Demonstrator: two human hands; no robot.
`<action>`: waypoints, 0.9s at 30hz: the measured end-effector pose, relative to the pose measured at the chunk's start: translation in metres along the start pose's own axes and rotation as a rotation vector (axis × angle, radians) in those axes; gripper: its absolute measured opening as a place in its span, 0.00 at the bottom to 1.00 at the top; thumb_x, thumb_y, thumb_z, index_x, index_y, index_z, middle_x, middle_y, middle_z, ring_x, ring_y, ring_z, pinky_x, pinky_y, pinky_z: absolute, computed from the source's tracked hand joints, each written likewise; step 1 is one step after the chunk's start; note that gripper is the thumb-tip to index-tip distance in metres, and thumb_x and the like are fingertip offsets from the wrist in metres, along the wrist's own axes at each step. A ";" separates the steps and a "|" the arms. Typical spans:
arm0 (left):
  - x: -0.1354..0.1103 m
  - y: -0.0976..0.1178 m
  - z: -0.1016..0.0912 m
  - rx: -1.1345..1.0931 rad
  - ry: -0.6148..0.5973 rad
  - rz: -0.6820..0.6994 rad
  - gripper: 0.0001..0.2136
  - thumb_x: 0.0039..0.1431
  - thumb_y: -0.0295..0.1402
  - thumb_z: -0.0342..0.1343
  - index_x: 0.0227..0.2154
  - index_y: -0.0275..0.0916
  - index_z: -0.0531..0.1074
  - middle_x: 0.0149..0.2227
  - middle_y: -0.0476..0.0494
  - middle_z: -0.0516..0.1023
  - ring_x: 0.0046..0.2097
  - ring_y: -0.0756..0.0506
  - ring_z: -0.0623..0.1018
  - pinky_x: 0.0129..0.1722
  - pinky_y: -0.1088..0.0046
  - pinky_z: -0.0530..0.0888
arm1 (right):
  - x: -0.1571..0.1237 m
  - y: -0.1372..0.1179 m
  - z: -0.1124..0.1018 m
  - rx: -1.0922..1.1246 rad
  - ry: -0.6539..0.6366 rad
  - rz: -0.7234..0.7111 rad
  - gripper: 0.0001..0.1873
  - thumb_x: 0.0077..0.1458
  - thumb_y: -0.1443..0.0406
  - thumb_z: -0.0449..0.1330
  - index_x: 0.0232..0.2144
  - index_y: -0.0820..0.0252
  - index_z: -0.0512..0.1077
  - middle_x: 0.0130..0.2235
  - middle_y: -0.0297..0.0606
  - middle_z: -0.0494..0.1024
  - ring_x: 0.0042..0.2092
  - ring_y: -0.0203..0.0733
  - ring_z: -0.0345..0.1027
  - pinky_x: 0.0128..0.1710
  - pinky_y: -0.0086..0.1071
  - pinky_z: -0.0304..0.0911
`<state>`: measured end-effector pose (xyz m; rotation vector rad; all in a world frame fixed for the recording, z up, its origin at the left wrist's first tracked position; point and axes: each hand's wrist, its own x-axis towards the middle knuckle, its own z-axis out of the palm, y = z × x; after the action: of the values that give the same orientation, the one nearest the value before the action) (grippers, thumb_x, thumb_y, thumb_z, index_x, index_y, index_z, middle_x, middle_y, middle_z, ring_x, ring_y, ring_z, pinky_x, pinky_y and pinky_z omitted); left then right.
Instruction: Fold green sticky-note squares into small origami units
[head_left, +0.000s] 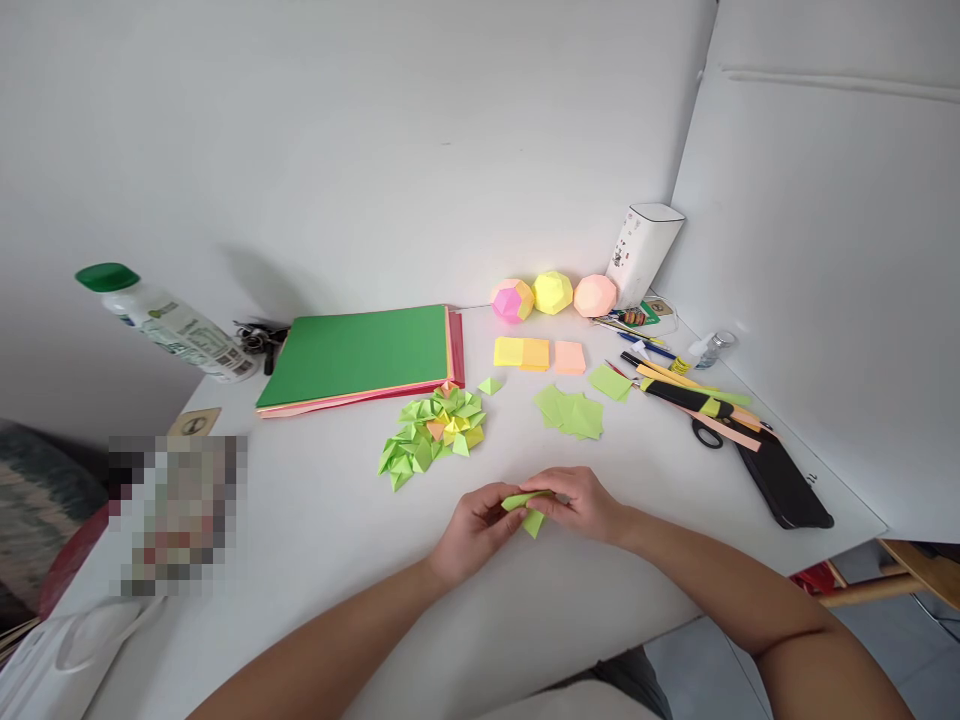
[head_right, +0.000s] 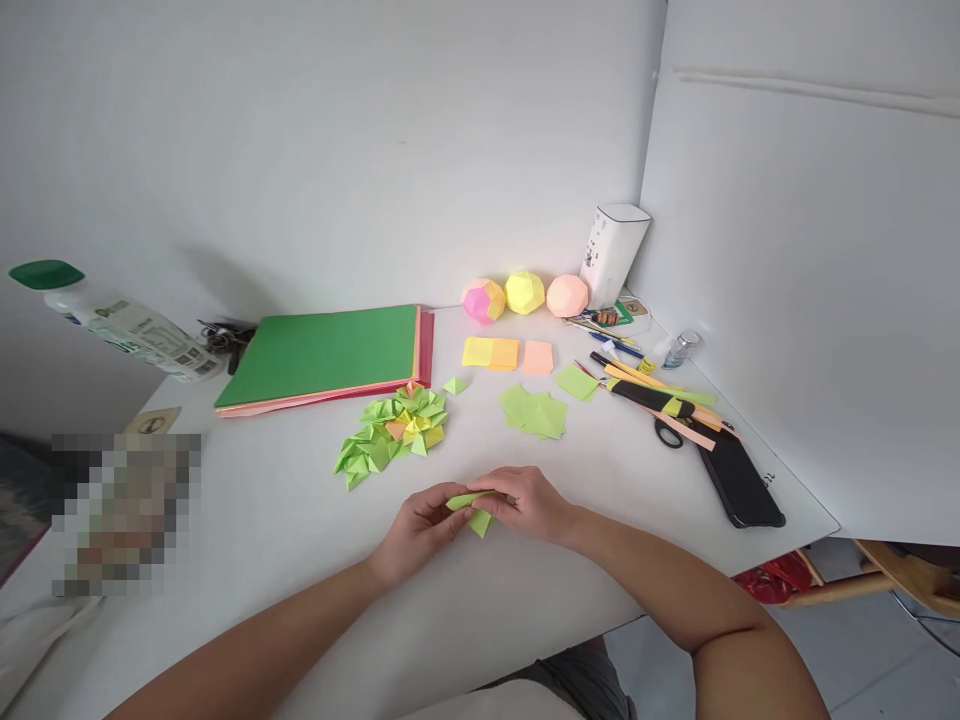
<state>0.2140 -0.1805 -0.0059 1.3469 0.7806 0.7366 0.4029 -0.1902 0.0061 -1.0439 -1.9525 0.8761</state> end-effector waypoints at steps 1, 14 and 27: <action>0.000 -0.001 0.000 0.004 0.004 0.001 0.13 0.53 0.39 0.57 0.37 0.35 0.73 0.24 0.48 0.72 0.22 0.55 0.64 0.20 0.79 0.63 | 0.000 0.001 0.000 -0.017 0.003 -0.024 0.12 0.57 0.62 0.55 0.40 0.60 0.73 0.31 0.41 0.77 0.29 0.37 0.68 0.28 0.30 0.64; 0.001 -0.008 -0.002 -0.099 0.099 -0.062 0.13 0.49 0.41 0.60 0.30 0.35 0.72 0.19 0.53 0.67 0.20 0.55 0.63 0.19 0.79 0.62 | -0.003 -0.001 0.001 0.118 -0.042 0.094 0.13 0.56 0.61 0.55 0.38 0.60 0.76 0.25 0.36 0.77 0.23 0.36 0.71 0.17 0.26 0.66; 0.002 -0.006 -0.001 -0.133 0.114 -0.051 0.12 0.50 0.40 0.59 0.25 0.35 0.66 0.20 0.54 0.65 0.20 0.56 0.62 0.20 0.79 0.60 | -0.001 -0.006 -0.003 0.198 -0.093 0.221 0.12 0.54 0.62 0.56 0.34 0.63 0.77 0.22 0.35 0.75 0.20 0.34 0.69 0.16 0.24 0.62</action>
<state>0.2140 -0.1791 -0.0125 1.1694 0.8383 0.8157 0.4038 -0.1929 0.0123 -1.1318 -1.8035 1.2328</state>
